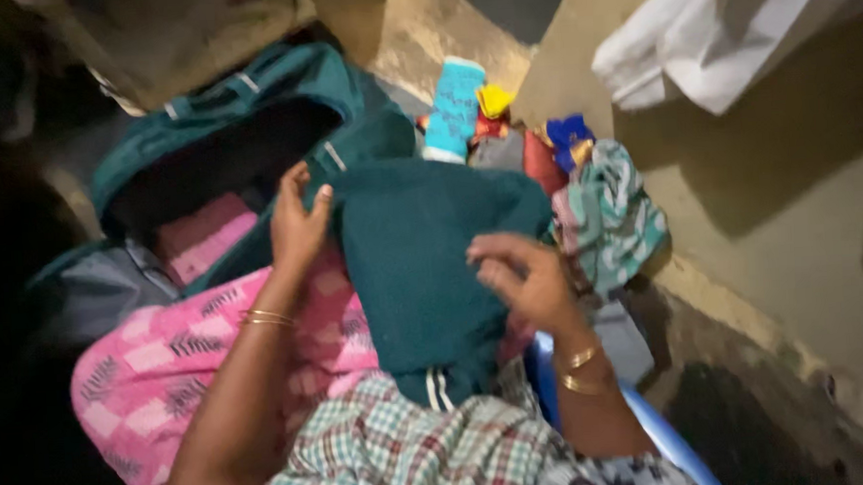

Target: The person folds various pieces of clothing by hand and places them into a green duffel bag, including a blue garment, a maroon shirt, and a dark green sweater.

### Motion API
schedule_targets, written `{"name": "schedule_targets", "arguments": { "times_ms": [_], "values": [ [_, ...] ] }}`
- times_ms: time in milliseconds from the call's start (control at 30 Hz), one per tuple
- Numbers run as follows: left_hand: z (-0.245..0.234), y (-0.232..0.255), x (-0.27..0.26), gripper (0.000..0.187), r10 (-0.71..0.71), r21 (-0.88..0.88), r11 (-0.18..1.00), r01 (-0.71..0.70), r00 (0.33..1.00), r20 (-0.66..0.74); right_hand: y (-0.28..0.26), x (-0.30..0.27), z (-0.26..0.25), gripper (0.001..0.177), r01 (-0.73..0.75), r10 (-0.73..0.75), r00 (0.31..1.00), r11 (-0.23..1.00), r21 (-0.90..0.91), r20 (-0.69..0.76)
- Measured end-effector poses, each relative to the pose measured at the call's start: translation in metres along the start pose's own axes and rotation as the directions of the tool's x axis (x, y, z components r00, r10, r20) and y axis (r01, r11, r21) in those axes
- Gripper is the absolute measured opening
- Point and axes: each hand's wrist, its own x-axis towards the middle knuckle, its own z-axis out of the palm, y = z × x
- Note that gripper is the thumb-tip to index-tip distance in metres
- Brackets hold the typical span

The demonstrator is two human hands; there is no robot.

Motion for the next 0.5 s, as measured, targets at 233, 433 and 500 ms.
{"name": "schedule_targets", "arguments": {
  "times_ms": [233,433,500],
  "values": [
    [-0.010,0.047,-0.054,0.066,-0.056,-0.224,0.969,0.103,0.977,0.205,0.122,0.010,-0.028,0.072,-0.300,0.161,0.905,0.898,-0.322,-0.394],
    [-0.024,0.083,-0.083,0.080,0.045,0.048,0.996,-0.074,0.897,0.439,0.149,0.016,-0.014,0.076,-0.188,0.336,0.894,0.881,0.435,-0.295],
    [-0.028,0.100,-0.085,0.100,0.073,0.099,0.985,-0.140,0.867,0.494,0.105,0.030,-0.010,0.073,-0.089,0.283,0.900,0.864,0.495,-0.331]
  ]
}}
